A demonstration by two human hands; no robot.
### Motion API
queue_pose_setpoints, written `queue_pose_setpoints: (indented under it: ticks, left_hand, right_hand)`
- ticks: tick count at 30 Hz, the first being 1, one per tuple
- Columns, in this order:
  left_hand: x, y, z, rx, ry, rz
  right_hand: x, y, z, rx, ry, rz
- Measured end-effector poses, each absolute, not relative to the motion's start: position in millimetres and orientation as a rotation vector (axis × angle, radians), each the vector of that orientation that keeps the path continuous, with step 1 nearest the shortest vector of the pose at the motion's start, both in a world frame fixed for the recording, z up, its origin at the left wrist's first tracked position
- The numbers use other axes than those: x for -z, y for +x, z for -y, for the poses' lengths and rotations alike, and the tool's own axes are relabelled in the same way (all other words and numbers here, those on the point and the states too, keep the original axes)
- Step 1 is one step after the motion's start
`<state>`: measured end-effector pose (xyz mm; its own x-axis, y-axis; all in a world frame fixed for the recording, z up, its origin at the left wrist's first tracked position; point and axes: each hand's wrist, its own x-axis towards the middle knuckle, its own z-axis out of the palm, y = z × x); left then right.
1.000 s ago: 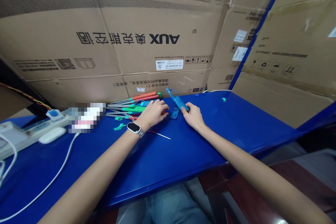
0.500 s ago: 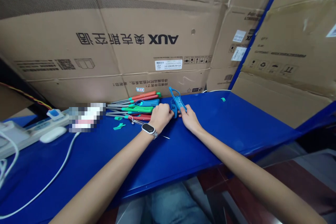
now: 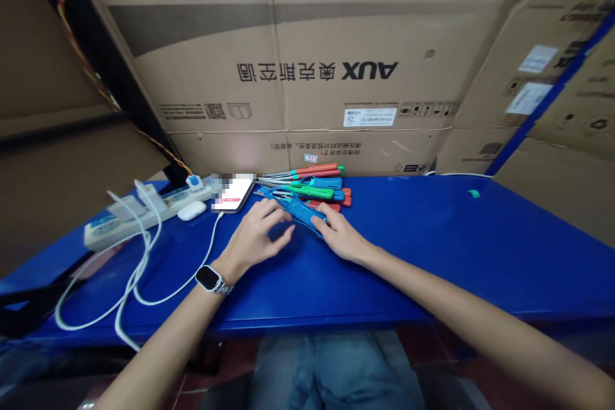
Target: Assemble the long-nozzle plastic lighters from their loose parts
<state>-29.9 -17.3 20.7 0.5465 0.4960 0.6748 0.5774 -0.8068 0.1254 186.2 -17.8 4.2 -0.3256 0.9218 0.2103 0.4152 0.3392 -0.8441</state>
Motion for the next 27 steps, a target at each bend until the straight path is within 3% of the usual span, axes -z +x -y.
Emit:
queue_pose_setpoints:
  ticks: [3,10,18,27]
  left_hand:
    - [-18,-46,15,0.902,-2.791,0.874]
    - [-18,-47,20,0.829,-2.759,1.059]
    - [-34,-42,1,0.833,-2.734,0.945]
    - [-37,-15,-64,0.886,-2.645,1.017]
  right_hand:
    - [-7,186,21,-0.7,-1.292,2.142]
    - [-5,189,20,-0.429,-1.3,2.437]
    - [-10,206,4,-0.454,-1.248,2.309]
    - [-24,210,-43,-0.117,-1.49,1.962]
